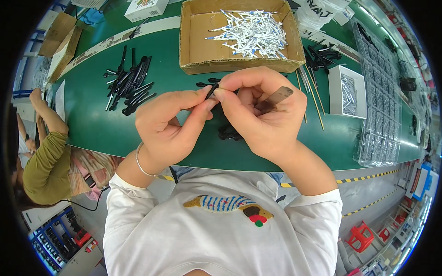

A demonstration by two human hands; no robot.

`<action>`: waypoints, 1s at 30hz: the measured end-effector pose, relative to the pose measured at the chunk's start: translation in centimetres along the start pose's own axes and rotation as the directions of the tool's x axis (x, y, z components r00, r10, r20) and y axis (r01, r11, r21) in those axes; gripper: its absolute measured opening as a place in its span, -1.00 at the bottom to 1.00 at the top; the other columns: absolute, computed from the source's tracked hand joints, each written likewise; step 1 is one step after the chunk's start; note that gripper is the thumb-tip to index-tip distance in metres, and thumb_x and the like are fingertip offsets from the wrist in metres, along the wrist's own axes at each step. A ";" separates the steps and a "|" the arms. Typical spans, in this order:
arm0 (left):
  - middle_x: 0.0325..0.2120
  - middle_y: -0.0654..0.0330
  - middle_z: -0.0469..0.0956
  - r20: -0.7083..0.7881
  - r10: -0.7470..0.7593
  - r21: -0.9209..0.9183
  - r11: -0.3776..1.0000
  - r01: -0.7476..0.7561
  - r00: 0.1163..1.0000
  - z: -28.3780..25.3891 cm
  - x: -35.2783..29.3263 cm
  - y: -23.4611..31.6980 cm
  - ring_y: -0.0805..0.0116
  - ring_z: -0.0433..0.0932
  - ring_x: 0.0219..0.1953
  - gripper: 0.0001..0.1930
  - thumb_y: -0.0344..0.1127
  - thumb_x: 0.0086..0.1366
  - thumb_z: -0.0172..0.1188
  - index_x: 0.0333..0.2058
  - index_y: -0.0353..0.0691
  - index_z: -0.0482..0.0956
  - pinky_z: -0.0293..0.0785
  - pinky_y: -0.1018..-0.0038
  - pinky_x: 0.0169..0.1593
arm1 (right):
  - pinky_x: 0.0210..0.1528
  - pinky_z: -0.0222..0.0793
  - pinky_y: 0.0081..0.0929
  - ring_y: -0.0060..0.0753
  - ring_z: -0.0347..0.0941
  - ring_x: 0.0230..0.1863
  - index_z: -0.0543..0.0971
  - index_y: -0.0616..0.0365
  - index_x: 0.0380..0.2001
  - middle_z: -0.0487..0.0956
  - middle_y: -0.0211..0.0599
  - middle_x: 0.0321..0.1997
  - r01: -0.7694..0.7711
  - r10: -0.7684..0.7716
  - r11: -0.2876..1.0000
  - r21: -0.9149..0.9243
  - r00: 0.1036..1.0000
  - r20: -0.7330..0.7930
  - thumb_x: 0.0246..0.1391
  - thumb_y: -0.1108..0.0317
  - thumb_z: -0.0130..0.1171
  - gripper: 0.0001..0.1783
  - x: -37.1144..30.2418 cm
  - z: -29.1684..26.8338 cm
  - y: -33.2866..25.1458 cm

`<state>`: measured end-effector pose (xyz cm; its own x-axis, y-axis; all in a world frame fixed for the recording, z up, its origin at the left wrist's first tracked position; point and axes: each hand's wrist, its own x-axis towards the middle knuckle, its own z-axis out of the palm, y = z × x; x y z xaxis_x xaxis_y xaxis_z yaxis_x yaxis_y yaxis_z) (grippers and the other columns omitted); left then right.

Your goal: Assembling small plastic components by inserting white fiber cores into black tubes using tweezers.

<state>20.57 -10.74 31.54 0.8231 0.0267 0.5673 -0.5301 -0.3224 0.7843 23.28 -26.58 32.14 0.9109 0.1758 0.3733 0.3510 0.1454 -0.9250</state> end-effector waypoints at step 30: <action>-0.51 0.09 0.62 0.053 -0.135 -0.167 0.976 0.143 0.989 0.1 -0.3 0.0 0.45 0.58 -0.54 -0.90 -0.60 0.02 0.28 -0.42 -0.39 0.61 0.50 0.62 -0.47 | -0.26 0.43 -0.67 -0.56 0.54 -0.34 0.52 0.33 -0.30 0.58 -0.29 -0.33 -0.333 0.248 0.889 0.314 0.927 0.280 0.02 0.62 0.12 -0.87 1.0 -1.3 0.2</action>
<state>20.32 -10.82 31.29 0.8969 0.0198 0.4417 -0.4338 -0.1530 0.8879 24.51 -27.67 32.24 0.8711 0.4719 0.1363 -0.0595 0.3768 -0.9244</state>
